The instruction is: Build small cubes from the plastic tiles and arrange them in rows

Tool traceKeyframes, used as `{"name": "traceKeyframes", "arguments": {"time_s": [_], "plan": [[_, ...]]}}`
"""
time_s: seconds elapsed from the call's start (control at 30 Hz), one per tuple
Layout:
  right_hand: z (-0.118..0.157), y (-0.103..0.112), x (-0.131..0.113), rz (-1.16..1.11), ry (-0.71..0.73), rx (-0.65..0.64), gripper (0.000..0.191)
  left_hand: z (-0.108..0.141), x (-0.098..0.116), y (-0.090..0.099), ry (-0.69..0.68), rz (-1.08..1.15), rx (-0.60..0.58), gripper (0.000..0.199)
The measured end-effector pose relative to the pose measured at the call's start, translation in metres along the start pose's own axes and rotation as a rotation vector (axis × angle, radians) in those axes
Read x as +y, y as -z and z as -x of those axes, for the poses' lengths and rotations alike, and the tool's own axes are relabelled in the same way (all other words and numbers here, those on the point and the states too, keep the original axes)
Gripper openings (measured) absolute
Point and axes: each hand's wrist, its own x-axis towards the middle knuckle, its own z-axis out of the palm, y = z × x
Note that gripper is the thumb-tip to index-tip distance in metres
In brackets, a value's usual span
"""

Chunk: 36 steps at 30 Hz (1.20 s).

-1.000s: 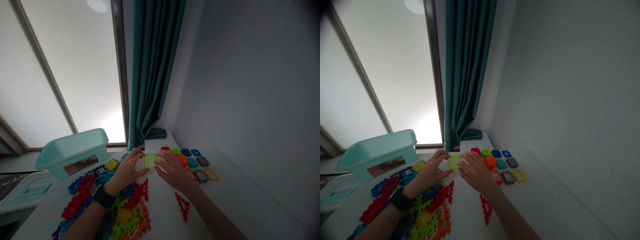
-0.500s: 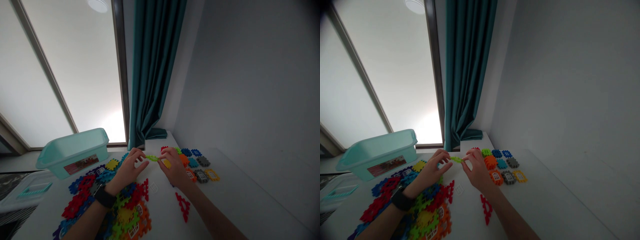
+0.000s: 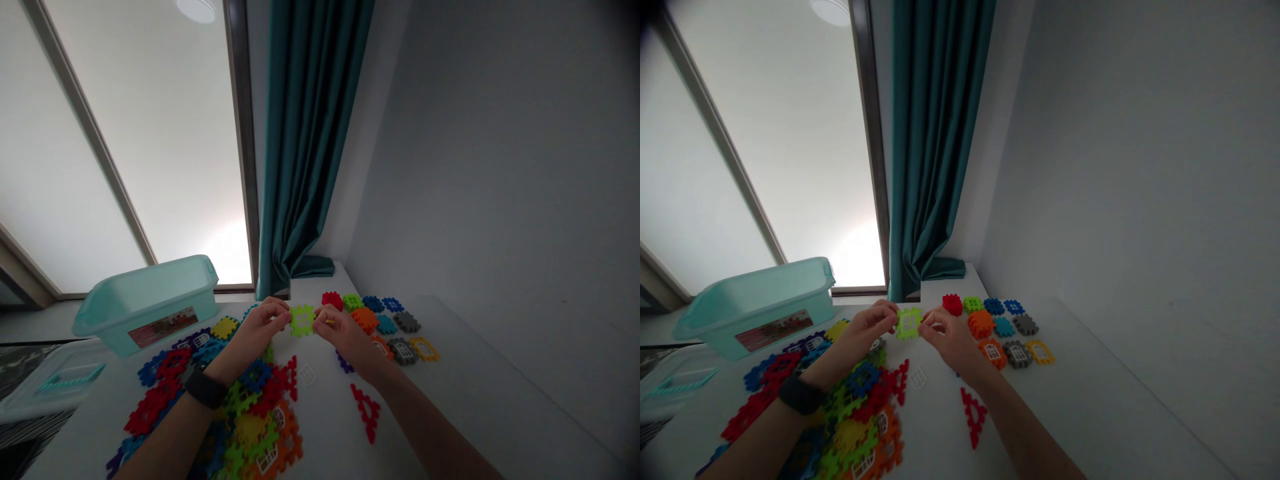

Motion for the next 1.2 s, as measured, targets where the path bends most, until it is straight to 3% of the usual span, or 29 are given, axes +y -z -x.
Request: {"name": "traceKeyframes", "arguments": {"time_s": [0.27,0.47,0.7,0.97,1.1,1.2], "plan": [[-0.001,0.002,0.004,0.070,0.028,-0.007,0.024,-0.001,-0.008,0.001,0.032,-0.032,-0.024,0.037],[0.000,0.000,0.016,0.533,0.445,0.240,0.012,-0.003,-0.017,0.000,0.040,-0.124,-0.042,0.026],[0.005,-0.004,0.015,0.875,0.765,0.227,0.013,0.001,-0.011,0.001,0.051,-0.256,-0.078,0.032],[0.005,-0.006,0.025,0.924,0.797,0.216,0.013,0.002,-0.018,0.004,0.023,-0.357,-0.122,0.026],[0.003,-0.005,0.028,0.871,0.714,0.200,0.007,0.003,-0.021,0.004,-0.132,-0.497,-0.070,0.028],[0.002,-0.001,0.029,0.791,0.649,0.153,0.024,0.004,-0.022,0.006,-0.294,-0.610,-0.024,0.042]]}}
